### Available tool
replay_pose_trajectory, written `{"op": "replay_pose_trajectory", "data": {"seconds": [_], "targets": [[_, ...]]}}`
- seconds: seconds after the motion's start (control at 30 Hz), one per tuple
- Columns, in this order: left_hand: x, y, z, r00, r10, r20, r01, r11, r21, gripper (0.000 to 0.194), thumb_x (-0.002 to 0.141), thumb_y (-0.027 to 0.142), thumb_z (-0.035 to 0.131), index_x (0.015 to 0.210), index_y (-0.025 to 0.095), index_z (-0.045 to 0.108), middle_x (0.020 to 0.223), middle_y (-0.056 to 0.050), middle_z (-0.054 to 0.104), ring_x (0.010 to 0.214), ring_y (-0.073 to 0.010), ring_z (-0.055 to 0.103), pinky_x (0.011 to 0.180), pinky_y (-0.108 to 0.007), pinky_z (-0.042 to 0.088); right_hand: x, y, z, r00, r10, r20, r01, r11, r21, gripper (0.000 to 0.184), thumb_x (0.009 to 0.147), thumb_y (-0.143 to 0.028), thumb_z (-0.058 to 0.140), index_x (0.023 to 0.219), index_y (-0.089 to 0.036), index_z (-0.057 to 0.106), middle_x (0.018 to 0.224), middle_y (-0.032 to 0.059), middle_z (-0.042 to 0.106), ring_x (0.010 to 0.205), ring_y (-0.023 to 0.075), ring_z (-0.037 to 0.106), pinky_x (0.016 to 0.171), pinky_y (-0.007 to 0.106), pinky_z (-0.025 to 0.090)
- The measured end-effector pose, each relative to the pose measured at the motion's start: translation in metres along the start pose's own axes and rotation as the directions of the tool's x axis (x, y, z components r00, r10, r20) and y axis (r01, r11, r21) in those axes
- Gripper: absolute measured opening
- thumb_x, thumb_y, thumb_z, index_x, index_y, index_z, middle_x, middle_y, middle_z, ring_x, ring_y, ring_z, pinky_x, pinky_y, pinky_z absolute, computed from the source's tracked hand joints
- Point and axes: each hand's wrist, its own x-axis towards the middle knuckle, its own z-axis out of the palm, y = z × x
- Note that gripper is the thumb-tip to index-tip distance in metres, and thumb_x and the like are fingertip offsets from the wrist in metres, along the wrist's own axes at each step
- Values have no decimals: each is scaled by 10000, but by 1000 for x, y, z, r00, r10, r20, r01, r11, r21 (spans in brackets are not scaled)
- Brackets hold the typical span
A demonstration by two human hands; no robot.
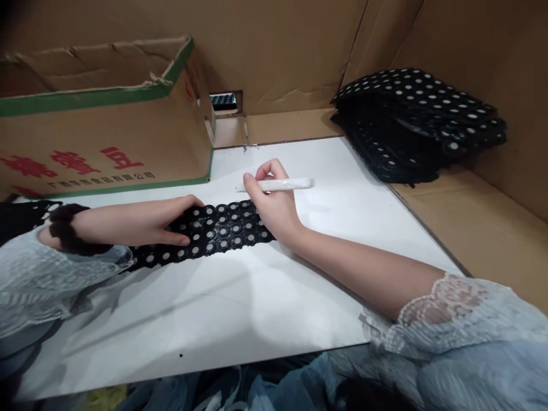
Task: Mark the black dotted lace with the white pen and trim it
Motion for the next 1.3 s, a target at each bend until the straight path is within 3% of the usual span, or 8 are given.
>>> {"op": "replay_pose_trajectory", "data": {"seconds": [0.1,0.3,0.57,0.77,0.9,1.1,1.2,1.3], "targets": [[3,3,1,998,44,52,-40,996,-77,550,721,515,474,1174,217,382,1080,-54,568,902,-209,537,747,-272,403,6,3,0,996,4,93,1,998,-58,225,768,-370,527,710,-214,375,554,-51,401,499,93,394,506,248,324],[19,14,22,969,-71,-236,70,997,-12,445,822,530,283,1011,178,477,766,-56,608,691,-207,546,619,-288,376,3,4,2,975,39,217,-10,991,-131,219,770,-380,510,703,-190,424,584,-33,479,548,102,457,548,256,357],[21,17,34,918,74,-390,-104,993,-55,214,833,310,332,871,167,487,749,-21,548,684,-156,504,640,-251,364,2,5,0,933,-29,357,83,987,-136,130,787,-300,484,751,-176,470,568,-30,513,550,101,486,552,245,359],[25,14,32,934,30,-357,-167,919,-358,211,809,232,337,885,158,519,874,-12,570,832,-155,510,776,-252,376,1,-1,-1,916,-41,399,118,978,-172,172,766,-328,521,768,-161,481,608,-19,523,546,93,453,506,230,338],[25,12,30,937,35,-346,-210,849,-484,194,779,201,360,862,154,528,885,0,567,862,-150,504,825,-254,362,4,0,-4,919,-124,373,219,949,-225,140,781,-297,494,789,-158,501,690,6,542,636,117,496,599,262,386],[22,10,30,938,26,-347,-214,830,-515,165,768,232,363,828,163,501,827,14,529,826,-148,480,804,-260,360,11,2,-10,849,-268,456,429,853,-297,202,786,-288,490,638,-167,556,938,66,586,974,197,485,877,360,332],[22,11,31,937,46,-348,-218,852,-475,182,804,254,319,837,163,473,806,12,506,808,-147,467,780,-257,360,12,2,-11,796,-222,563,390,900,-195,232,835,-272,415,701,-165,571,880,60,599,879,159,533,828,321,380],[23,13,33,936,74,-345,-217,892,-396,222,842,338,313,811,165,449,759,11,476,738,-136,452,710,-245,363,10,1,-10,805,-214,553,362,916,-172,255,850,-282,392,705,-158,561,838,58,572,791,137,535,769,288,405]]}}
